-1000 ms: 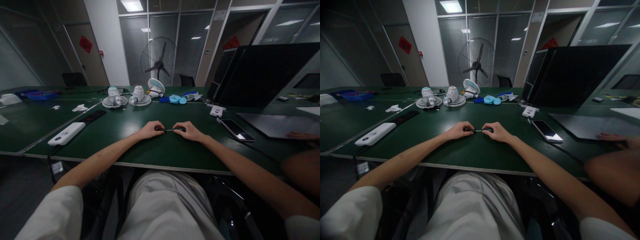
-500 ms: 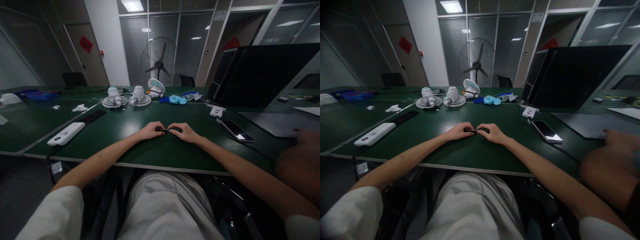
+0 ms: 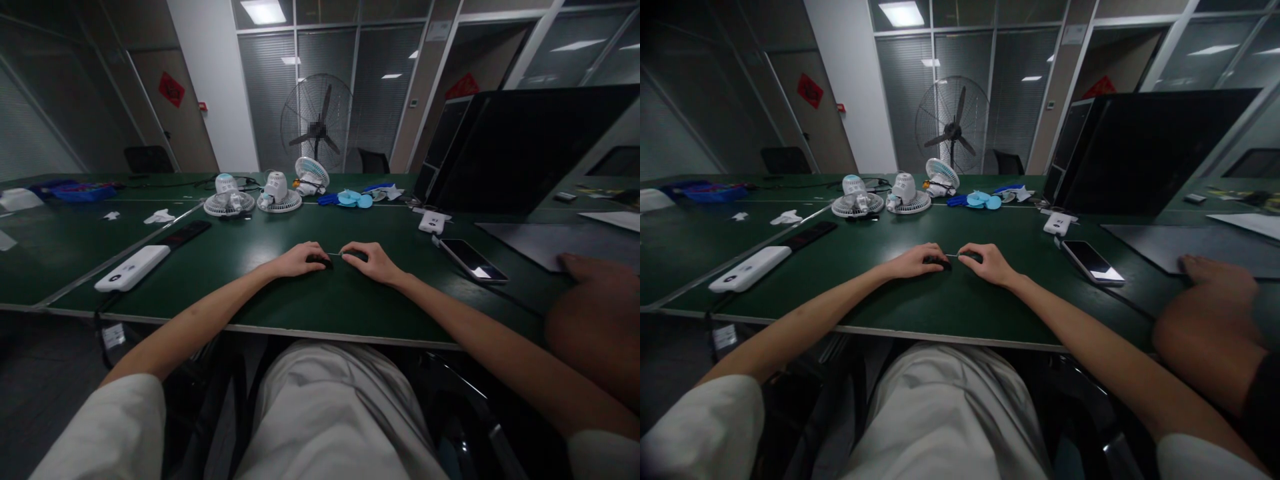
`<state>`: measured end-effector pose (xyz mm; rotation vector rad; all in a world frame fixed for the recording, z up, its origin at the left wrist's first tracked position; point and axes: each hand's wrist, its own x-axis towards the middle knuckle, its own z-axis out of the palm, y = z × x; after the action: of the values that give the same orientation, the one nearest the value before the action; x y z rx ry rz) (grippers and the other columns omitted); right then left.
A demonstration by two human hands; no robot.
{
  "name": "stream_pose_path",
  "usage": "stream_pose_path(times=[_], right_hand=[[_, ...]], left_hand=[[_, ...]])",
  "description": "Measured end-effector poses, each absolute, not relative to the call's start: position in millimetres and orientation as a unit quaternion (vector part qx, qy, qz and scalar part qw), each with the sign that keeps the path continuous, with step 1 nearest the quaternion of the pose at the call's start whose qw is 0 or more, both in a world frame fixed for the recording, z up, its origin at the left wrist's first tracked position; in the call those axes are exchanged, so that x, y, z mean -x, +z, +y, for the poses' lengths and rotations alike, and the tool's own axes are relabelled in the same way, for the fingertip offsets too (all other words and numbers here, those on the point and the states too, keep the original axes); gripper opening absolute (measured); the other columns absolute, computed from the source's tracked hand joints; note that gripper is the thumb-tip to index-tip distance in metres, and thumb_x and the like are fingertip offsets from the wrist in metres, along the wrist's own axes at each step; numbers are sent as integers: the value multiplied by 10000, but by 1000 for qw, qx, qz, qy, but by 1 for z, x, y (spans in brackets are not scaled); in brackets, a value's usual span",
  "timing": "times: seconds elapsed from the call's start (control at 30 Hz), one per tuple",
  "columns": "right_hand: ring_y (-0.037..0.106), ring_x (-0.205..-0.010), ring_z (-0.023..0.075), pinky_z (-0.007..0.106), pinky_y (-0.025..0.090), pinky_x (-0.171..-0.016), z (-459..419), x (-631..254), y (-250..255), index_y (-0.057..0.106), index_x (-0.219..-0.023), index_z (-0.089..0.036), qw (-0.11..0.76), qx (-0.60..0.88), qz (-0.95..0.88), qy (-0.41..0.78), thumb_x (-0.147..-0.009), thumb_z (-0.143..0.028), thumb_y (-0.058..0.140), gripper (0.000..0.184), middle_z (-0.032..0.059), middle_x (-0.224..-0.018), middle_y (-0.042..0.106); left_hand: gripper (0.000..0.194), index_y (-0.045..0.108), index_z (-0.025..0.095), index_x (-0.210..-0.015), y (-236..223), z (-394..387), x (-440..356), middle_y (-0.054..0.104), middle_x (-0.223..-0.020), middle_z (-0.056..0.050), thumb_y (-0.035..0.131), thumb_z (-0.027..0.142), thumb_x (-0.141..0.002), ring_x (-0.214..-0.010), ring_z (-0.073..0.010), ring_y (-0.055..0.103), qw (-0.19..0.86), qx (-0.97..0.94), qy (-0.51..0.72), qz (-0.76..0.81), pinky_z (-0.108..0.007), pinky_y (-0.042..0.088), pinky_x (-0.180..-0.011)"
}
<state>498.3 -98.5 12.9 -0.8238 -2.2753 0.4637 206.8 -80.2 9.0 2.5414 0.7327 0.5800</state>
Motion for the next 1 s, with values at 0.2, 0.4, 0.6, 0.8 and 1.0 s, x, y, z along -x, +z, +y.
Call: stream_pose_path(times=[0.2, 0.4, 0.6, 0.8, 1.0], right_hand=[[729, -943, 243, 361, 527, -827, -98, -501, 13, 762, -1160, -229, 319, 320, -873, 182, -1023, -422, 626, 273, 57, -1120, 789], [724, -929, 235, 354, 518, -816, -96, -502, 11, 762, -1141, -232, 322, 319, -873, 179, -1022, -419, 629, 259, 51, -1106, 788], [727, -960, 250, 366, 526, -818, -97, -501, 13, 762, -1157, -231, 313, 324, -874, 184, -1030, -431, 613, 279, 60, -1125, 789], [729, -977, 254, 375, 535, -847, -97, -502, 12, 761, -1172, -234, 307, 317, -878, 186, -1029, -443, 611, 294, 60, -1134, 787], [728, -962, 255, 382, 540, -826, -97, -502, 13, 755, -1193, -232, 296, 328, -876, 192, -1033, -458, 608, 313, 67, -1136, 788]], left_hand=[[353, 754, 192, -1269, 1, -54, -167, 662, -1212, -119, 623, 401, -1016, -1079, -227, 648, 233, -901, 228, 285, -346, 494, -989], [439, 803, 194, -1164, -1, -14, -26, 727, -1126, -103, 680, 516, -891, -1010, -259, 647, 133, -803, 260, 520, -349, 517, -927], [459, 815, 186, -1173, -7, -12, 86, 766, -1029, -94, 724, 444, -804, -951, -270, 681, 40, -646, 278, 710, -315, 519, -869], [422, 817, 179, -1169, -9, -12, 89, 772, -972, -97, 706, 368, -808, -917, -272, 694, -3, -600, 269, 753, -318, 531, -857], [398, 806, 156, -1141, 2, -19, 82, 786, -1016, -98, 746, 297, -773, -939, -258, 720, 5, -552, 290, 782, -291, 546, -840]])
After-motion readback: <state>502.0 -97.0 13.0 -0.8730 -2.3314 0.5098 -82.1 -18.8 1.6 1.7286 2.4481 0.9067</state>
